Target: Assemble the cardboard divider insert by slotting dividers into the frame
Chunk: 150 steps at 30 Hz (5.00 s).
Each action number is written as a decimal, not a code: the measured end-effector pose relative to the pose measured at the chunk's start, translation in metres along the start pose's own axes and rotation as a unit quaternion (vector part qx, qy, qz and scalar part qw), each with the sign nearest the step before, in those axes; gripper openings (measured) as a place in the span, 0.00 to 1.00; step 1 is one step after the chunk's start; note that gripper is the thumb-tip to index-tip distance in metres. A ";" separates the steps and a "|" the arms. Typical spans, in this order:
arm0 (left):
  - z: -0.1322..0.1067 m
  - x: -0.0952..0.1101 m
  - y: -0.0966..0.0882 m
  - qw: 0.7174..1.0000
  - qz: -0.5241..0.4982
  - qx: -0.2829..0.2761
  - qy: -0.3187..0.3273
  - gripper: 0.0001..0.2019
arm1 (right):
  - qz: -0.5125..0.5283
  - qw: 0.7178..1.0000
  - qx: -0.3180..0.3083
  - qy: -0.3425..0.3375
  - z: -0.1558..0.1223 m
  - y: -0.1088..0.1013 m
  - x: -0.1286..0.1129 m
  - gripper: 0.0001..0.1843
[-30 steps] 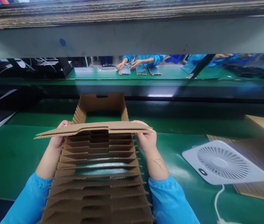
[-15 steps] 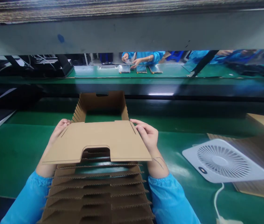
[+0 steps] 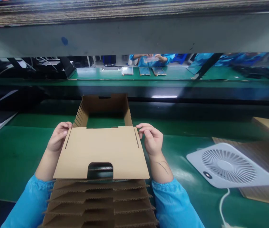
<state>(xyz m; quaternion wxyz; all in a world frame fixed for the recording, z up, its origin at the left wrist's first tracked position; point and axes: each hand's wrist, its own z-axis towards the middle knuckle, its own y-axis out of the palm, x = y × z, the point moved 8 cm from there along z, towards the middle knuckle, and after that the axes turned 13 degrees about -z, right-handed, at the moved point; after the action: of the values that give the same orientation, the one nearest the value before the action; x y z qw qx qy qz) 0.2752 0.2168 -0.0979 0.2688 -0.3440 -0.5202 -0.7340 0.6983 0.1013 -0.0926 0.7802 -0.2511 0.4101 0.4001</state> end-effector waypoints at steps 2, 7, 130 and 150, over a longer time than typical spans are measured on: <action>-0.001 0.000 0.001 1.000 -0.001 -0.020 0.000 0.19 | 0.033 0.999 -0.003 0.000 0.001 0.001 0.000 0.21; -0.001 0.002 0.000 0.997 0.016 -0.069 -0.005 0.20 | 0.042 0.998 -0.053 0.009 0.005 0.005 0.004 0.22; 0.003 -0.009 -0.021 0.969 0.237 0.064 -0.014 0.21 | -0.045 0.981 -0.035 0.183 -0.008 0.021 0.050 0.27; 0.002 -0.005 -0.010 0.992 0.129 -0.002 0.012 0.26 | -0.023 0.996 -0.015 0.089 0.003 0.006 0.018 0.25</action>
<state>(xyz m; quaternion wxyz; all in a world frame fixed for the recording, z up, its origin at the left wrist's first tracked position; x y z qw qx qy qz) 0.2709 0.2219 -0.1073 0.3670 -0.3997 -0.4666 -0.6984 0.7007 0.1138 -0.1065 0.7456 -0.3071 0.4659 0.3643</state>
